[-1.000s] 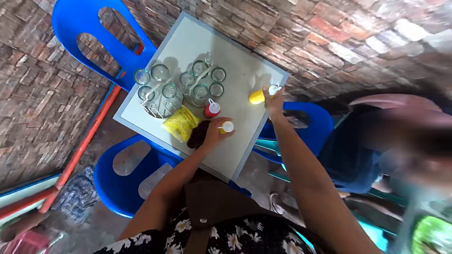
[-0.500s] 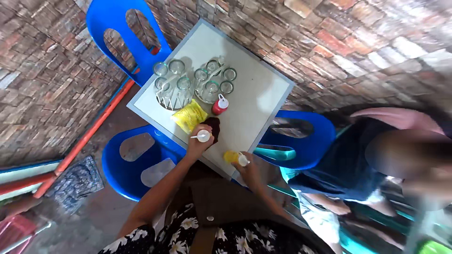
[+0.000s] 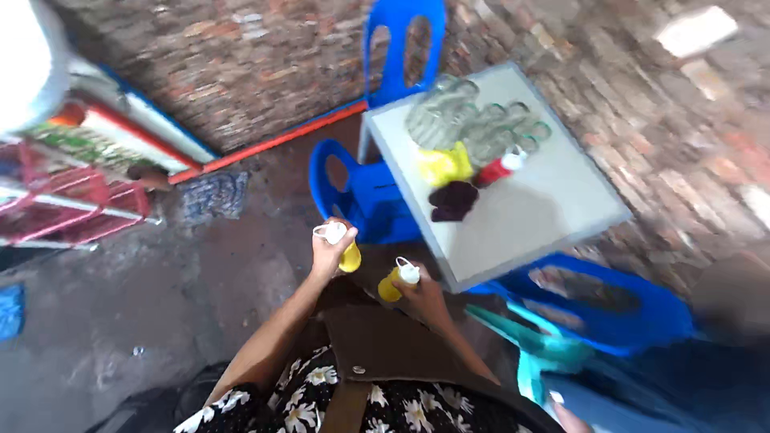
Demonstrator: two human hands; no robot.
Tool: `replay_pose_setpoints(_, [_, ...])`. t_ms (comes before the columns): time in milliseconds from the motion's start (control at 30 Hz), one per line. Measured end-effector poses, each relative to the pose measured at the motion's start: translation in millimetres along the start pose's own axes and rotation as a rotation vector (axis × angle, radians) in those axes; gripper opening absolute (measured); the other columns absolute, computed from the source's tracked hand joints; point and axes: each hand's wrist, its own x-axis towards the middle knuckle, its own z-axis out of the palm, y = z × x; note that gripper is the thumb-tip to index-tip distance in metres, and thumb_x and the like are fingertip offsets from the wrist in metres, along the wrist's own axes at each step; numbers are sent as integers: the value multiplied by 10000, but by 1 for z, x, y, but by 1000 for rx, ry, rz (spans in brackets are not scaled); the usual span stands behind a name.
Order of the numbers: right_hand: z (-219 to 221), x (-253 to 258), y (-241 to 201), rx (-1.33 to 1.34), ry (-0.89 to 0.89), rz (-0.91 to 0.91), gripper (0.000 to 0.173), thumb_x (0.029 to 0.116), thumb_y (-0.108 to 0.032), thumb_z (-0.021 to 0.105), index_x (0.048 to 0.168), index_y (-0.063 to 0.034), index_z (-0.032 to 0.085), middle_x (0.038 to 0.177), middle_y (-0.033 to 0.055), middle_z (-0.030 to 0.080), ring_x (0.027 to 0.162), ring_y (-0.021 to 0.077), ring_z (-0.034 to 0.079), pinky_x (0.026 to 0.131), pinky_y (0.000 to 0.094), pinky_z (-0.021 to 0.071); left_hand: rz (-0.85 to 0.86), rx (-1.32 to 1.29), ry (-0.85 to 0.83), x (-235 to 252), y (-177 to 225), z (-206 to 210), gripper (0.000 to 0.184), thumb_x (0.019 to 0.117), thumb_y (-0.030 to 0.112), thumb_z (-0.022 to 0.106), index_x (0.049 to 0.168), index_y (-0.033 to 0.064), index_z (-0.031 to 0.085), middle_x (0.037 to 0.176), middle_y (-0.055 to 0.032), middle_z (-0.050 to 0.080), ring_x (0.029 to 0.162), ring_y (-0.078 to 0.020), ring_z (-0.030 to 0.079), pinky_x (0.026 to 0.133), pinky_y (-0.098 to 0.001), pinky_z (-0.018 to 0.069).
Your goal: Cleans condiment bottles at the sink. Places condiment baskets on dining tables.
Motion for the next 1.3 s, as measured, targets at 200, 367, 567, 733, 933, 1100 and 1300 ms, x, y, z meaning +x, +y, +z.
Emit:
replay_pose_setpoints(200, [115,47,-98,43,-283,-249,626,875,-355,744,1320,57,590,1180,217,687,1074,245,682,947,434,562,101,27,309,-10,52,-170,170,849,160,745,957,50,675,867,45,717,829,-43,688,801,-263,587])
replay_pose_setpoints(367, [244,102,-226,140,-453,-398,592,932,-269,669,1370,96,510,1235,176,659,1110,123,650,976,299,544,186,122,265,-12,95,-322,218,806,159,784,930,2,700,1017,-38,720,1014,-106,671,948,-303,548])
replay_pose_setpoints(567, [389,164,-405,147,-721,-619,582,1019,-276,540,1461,82,415,1407,192,560,1278,137,566,1091,305,475,125,289,50,13,175,-455,376,767,154,807,1070,-46,711,1579,-212,380,1449,-223,402,1172,-344,386])
replay_pose_setpoints(733, [480,192,-508,208,-952,-849,644,1046,-473,475,1534,-72,348,1478,63,511,1287,107,549,1076,342,491,58,206,-11,65,218,-522,780,719,78,796,1427,-47,493,1422,-172,576,1239,-185,609,1059,-348,505])
replay_pose_setpoints(933, [561,240,-591,163,-1104,-910,715,1033,-573,442,1552,-96,318,1383,78,578,1206,135,606,1008,359,538,71,88,104,140,239,-576,982,691,22,817,1505,-88,278,1343,-136,656,1192,-137,654,1035,-307,533])
replay_pose_setpoints(1100, [595,357,-687,30,-790,-909,620,1069,-486,367,1503,-47,419,1391,141,560,1181,220,614,941,420,550,87,109,253,225,258,-614,766,710,38,810,1410,-53,512,1375,-126,641,1216,-124,632,1038,-298,521])
replay_pose_setpoints(1300, [659,507,-796,-332,-398,-929,614,1017,-394,615,1439,35,499,1352,377,523,1191,544,563,982,692,454,128,40,291,344,305,-653,755,762,55,795,1433,-53,467,1392,-143,617,1192,-143,644,1012,-313,542])
